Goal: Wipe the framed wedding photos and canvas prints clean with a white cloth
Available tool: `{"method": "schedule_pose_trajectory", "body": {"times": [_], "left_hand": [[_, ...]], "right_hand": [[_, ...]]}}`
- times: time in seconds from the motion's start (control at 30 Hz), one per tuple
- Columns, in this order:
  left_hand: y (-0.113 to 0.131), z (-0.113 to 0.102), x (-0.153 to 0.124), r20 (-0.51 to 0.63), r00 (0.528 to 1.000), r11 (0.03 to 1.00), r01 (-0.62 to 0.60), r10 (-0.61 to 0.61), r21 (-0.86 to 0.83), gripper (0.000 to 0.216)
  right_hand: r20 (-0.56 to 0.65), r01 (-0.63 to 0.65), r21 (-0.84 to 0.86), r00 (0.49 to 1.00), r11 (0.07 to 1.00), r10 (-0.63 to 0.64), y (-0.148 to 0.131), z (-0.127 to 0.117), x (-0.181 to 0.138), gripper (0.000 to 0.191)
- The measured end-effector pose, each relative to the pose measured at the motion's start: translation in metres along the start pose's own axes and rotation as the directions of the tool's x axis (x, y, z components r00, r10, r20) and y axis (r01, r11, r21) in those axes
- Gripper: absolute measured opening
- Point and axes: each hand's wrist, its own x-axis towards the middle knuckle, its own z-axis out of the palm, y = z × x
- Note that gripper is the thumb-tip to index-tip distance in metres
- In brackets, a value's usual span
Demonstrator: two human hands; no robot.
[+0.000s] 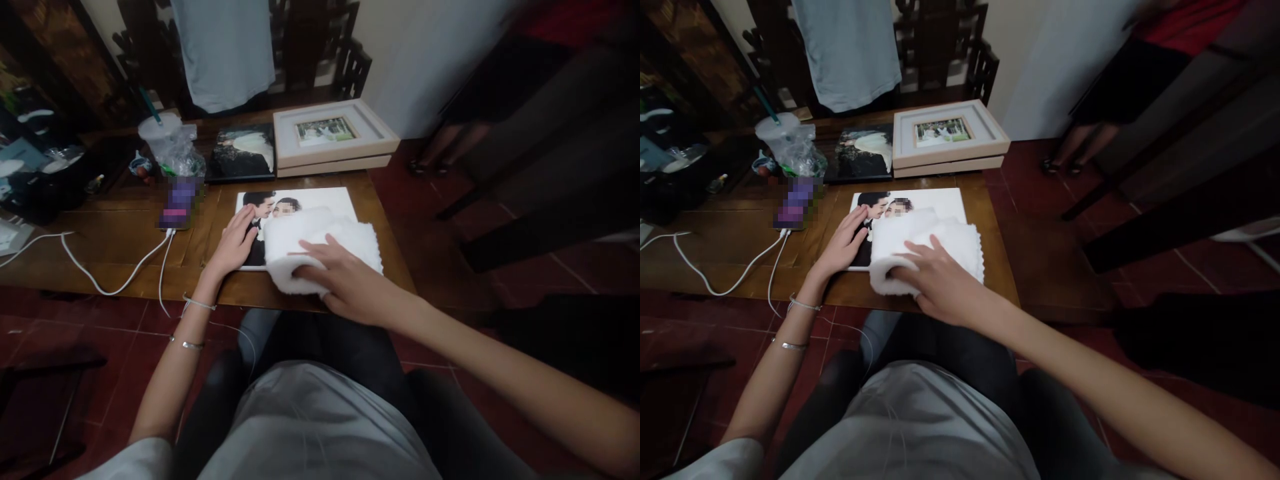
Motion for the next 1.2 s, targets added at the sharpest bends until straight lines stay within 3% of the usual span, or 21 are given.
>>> {"method": "schedule_pose_trajectory", "body": {"times": [0.07, 0.17, 0.47, 0.63, 0.83, 1.0, 1.1, 1.2], "left_hand": [[0.000, 0.000, 0.000, 0.004, 1.000, 1.000, 0.006, -0.006, 0.005, 0.051], [-0.002, 0.000, 0.000, 0.012, 1.000, 1.000, 0.002, -0.002, 0.005, 0.051], [-0.004, 0.000, 0.001, 0.028, 1.000, 1.000, 0.005, -0.004, -0.025, 0.052], [-0.003, -0.001, 0.001, 0.021, 1.000, 1.000, -0.006, 0.007, -0.029, 0.052], [0.000, 0.001, 0.000, 0.013, 1.000, 1.000, 0.009, -0.009, -0.013, 0.049], [0.004, 0.001, -0.001, -0.001, 1.000, 1.000, 0.025, -0.025, -0.008, 0.050], [0.008, 0.000, -0.001, -0.001, 0.999, 0.999, 0.039, -0.039, -0.009, 0.051], [0.013, 0.000, -0.001, 0.007, 0.999, 0.999, 0.032, -0.032, -0.005, 0.053]], "right_hand": [[0.031, 0.037, 0.025, 0.999, 0.999, -0.038, -0.010, -0.002, -0.003, 0.058], [0.020, -0.011, 0.030, 1.000, 0.999, 0.010, -0.005, -0.006, 0.008, 0.056], [-0.058, -0.183, -0.029, 0.982, 0.983, 0.181, 0.073, -0.022, 0.086, 0.041], [-0.110, -0.179, 0.036, 0.977, 0.983, 0.182, 0.090, -0.022, 0.104, 0.048], [-0.075, -0.182, -0.091, 0.982, 0.979, 0.176, 0.054, -0.007, 0.080, 0.046], [-0.012, -0.068, 0.017, 0.998, 0.998, 0.068, 0.014, -0.002, 0.032, 0.054], [0.007, -0.038, 0.075, 0.999, 0.996, 0.037, 0.009, -0.005, 0.018, 0.057], [-0.014, -0.072, 0.081, 0.997, 0.994, 0.073, 0.024, -0.009, 0.022, 0.058]]}}
